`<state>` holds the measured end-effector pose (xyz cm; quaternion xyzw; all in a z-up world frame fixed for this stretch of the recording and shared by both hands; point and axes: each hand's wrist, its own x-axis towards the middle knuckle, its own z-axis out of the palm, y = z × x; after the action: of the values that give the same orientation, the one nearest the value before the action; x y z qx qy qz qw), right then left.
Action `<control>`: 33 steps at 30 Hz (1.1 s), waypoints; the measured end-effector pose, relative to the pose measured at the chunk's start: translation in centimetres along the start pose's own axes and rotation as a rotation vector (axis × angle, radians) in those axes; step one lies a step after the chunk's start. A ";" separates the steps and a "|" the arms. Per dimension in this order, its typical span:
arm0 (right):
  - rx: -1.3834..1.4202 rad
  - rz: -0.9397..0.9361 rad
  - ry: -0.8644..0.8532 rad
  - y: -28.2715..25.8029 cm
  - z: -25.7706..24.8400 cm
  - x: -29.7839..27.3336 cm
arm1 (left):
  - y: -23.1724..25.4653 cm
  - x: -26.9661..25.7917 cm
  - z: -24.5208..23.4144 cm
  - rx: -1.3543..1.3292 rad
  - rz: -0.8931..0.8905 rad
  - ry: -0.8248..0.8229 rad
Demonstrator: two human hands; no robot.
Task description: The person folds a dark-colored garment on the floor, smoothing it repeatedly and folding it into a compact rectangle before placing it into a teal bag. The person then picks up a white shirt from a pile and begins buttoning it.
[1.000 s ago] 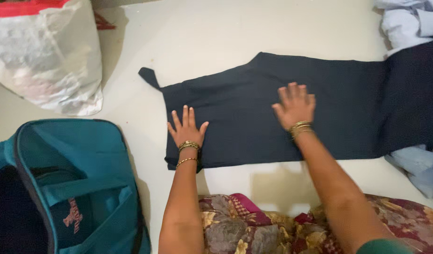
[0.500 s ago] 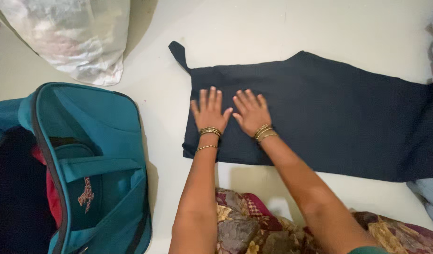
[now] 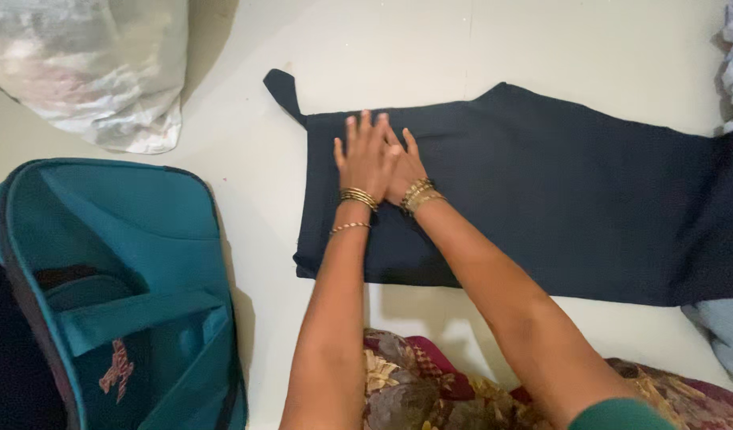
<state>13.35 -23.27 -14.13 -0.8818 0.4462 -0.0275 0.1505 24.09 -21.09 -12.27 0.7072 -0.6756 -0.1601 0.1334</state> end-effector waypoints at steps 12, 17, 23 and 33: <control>-0.196 0.455 0.083 14.9 -2.9 -5.8 | -2.8 -1.7 -1.9 0.367 -0.234 -0.048; -0.061 0.777 0.193 16.8 -4.4 -9.3 | -3.4 -2.8 -2.8 0.401 -0.287 -0.020; -0.121 0.274 0.176 1.2 1.1 -9.5 | -0.1 -9.3 0.6 0.328 -0.031 -0.105; -0.136 0.364 0.122 2.7 0.1 -15.3 | -4.3 -12.8 -3.5 0.344 -0.385 -0.241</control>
<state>2.11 -12.61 -13.72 -0.7913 0.6074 -0.0230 0.0656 28.98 -8.22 -10.19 0.8106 -0.5572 -0.1482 -0.1027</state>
